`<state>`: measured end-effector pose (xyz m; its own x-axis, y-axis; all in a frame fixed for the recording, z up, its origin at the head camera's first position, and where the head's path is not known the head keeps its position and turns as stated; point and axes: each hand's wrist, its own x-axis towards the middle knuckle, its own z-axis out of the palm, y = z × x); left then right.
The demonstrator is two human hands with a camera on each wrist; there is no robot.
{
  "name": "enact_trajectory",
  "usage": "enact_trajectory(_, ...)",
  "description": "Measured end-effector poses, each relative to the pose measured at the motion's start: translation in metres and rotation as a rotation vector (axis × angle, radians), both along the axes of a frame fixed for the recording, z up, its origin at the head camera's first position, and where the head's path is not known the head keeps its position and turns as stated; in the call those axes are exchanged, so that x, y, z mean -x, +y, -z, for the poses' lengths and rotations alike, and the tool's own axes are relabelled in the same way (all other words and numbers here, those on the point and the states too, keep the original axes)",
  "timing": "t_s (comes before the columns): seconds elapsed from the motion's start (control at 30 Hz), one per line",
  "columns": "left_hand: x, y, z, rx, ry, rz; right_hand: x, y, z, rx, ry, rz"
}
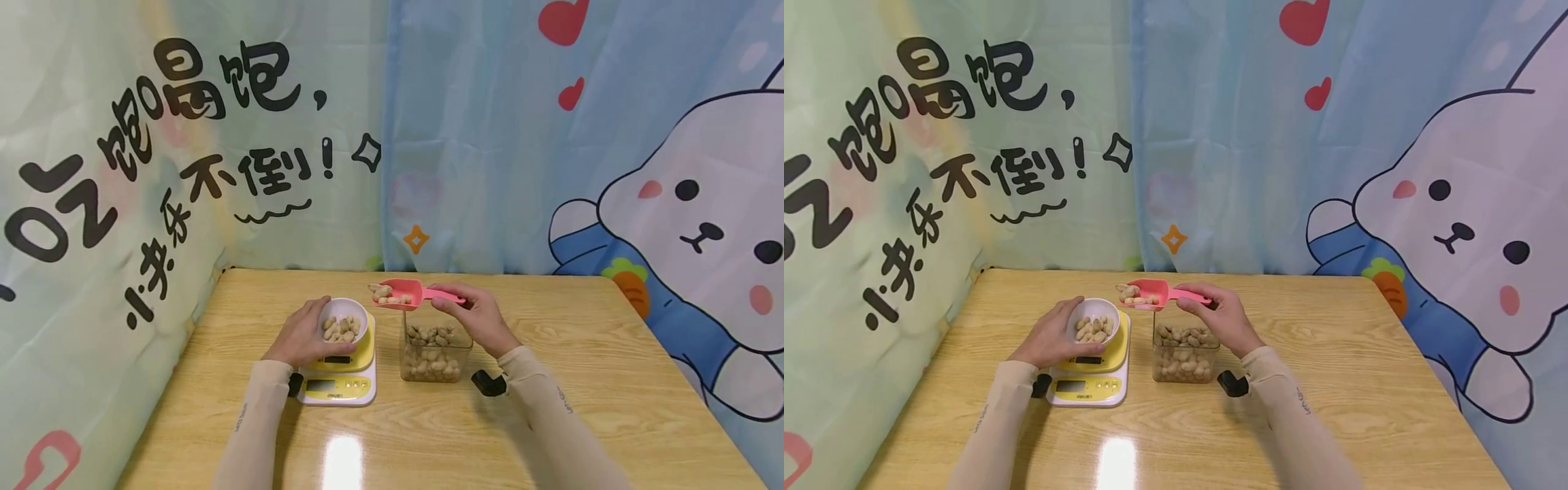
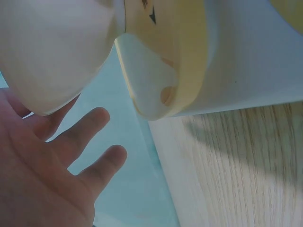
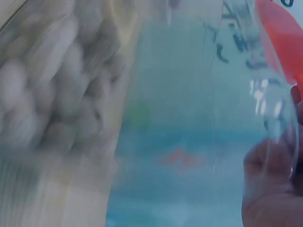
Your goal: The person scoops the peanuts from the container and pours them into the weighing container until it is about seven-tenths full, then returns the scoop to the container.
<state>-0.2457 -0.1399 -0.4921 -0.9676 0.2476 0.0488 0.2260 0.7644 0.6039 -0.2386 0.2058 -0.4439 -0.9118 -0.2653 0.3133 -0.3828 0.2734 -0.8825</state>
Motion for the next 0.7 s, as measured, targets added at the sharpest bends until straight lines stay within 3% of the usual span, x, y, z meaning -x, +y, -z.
enact_trajectory(0.23, 0.002, 0.002, -0.001, -0.005, -0.003, -0.011, 0.012, -0.039, -0.007, -0.04, -0.021, -0.067)
enact_trajectory(0.47, 0.0, 0.001, -0.003, -0.003, -0.013, -0.003, 0.018, -0.063, -0.007, -0.187, -0.044, -0.112)
enact_trajectory(0.7, -0.001, -0.001, 0.0, -0.024, -0.011, -0.006, 0.022, -0.076, -0.012, -0.326, 0.033, -0.165)
